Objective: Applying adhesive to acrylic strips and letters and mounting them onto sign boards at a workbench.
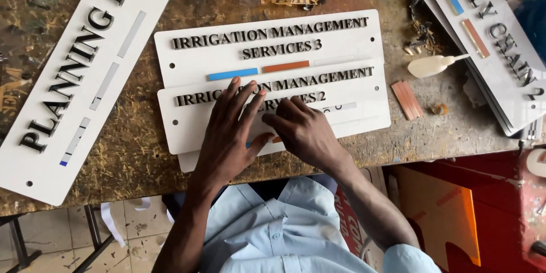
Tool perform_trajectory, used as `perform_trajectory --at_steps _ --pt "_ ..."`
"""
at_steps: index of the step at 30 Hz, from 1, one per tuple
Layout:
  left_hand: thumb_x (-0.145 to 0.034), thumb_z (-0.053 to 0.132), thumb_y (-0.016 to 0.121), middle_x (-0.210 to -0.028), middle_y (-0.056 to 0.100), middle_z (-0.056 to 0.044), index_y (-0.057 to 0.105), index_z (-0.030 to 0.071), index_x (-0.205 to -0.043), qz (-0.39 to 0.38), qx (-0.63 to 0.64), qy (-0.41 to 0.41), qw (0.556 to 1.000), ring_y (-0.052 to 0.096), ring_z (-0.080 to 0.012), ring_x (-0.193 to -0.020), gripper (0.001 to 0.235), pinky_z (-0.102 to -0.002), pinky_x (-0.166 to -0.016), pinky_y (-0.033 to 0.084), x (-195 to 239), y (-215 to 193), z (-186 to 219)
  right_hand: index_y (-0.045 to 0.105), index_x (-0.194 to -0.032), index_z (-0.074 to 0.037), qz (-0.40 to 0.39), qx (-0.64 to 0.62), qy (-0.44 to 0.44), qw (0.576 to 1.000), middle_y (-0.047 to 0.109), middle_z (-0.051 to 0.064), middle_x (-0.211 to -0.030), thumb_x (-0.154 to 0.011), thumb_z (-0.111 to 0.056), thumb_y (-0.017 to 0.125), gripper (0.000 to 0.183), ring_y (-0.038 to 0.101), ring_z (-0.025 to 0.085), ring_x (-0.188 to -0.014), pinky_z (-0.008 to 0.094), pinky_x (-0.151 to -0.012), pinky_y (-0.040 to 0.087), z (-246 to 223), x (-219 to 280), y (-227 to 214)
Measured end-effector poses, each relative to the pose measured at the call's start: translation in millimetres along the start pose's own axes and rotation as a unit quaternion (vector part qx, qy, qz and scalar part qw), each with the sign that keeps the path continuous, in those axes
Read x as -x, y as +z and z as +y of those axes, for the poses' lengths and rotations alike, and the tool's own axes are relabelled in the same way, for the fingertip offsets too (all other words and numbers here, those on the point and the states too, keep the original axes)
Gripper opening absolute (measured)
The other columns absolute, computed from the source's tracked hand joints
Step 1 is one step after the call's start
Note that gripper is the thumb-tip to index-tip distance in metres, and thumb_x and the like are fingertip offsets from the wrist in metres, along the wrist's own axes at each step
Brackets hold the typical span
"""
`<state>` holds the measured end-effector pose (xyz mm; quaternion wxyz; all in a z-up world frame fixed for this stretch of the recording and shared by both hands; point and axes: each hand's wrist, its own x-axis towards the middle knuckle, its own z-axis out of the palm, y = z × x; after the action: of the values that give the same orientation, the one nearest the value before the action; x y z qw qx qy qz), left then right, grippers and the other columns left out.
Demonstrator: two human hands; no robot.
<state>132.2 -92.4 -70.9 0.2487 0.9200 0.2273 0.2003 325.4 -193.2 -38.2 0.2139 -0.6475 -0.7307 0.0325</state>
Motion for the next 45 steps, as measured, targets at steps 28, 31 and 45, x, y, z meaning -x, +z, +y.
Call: perform_trajectory --at_steps 28,31,45 --pt "-0.104 0.049 0.085 -0.180 0.040 -0.015 0.037 0.016 -0.178 -0.022 0.020 -0.024 0.999 0.025 -0.0444 -0.173 0.094 -0.064 -0.138 0.028 3 4 -9 0.084 -0.118 -0.018 0.017 -0.015 -0.038 0.999 0.062 0.005 -0.087 -0.107 -0.003 0.071 0.023 0.066 0.023 -0.082 0.034 -0.066 0.064 20 17 19" --pt "-0.103 0.050 0.086 -0.179 0.041 -0.016 0.038 0.015 -0.177 -0.017 0.027 -0.018 0.999 0.027 -0.0441 -0.173 0.095 -0.063 -0.138 0.028 -1 5 -10 0.083 -0.111 -0.017 0.019 -0.013 -0.057 0.998 0.062 0.005 -0.088 -0.106 -0.005 0.073 0.017 0.066 0.023 -0.080 0.035 -0.066 0.064 23 12 9" --pt "-0.102 0.051 0.085 -0.178 0.043 -0.014 0.041 0.016 -0.176 -0.008 0.010 -0.011 1.000 0.029 -0.0427 -0.172 0.093 -0.063 -0.136 0.031 1 7 -10 0.083 -0.110 -0.016 0.038 -0.025 -0.048 0.998 0.059 0.006 -0.086 -0.105 -0.005 0.074 0.015 0.063 0.025 -0.077 0.036 -0.062 0.061 16 10 10"
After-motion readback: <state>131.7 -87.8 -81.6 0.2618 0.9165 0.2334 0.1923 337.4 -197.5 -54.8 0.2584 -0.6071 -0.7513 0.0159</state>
